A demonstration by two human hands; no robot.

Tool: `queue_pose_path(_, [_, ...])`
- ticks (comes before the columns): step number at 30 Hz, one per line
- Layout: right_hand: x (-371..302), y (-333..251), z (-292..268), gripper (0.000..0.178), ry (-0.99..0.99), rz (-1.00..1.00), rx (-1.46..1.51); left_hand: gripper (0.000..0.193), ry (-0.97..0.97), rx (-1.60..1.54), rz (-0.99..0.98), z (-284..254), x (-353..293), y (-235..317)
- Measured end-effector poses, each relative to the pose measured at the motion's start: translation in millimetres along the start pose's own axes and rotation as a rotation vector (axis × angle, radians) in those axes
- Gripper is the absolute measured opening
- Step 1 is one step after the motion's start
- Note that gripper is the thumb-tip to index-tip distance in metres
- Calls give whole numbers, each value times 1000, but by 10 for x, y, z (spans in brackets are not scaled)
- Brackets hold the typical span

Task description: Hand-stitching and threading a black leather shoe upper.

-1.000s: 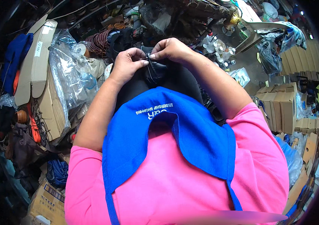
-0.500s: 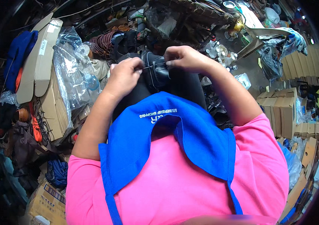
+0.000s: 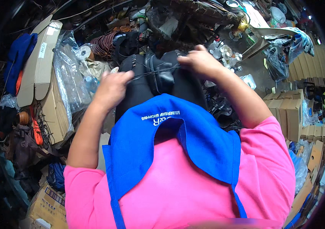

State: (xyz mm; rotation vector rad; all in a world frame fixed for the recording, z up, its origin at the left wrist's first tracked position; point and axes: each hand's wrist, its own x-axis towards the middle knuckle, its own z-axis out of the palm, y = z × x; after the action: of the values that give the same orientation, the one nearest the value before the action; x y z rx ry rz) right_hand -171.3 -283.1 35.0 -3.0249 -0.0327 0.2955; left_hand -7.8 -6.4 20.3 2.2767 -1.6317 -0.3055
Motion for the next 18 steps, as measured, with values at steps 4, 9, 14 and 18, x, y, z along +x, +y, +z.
queue_pose_path(4, [-615,642,-28,23,-65,450,152,11,205,-169,-336,-74,-720,-646])
queue_pose_path(9, [-398,486,-320,24,603,331,1523,5,513,-1116,-264,-534,-633,-631])
queue_pose_path(14, [177,-274,-683,26,506,-335,2027,16,543,-1628,138,-846,63,553])
queue_pose_path(18, [98,-333,-829,34,13,-639,1739,18,95,-1680,280,-837,-107,401])
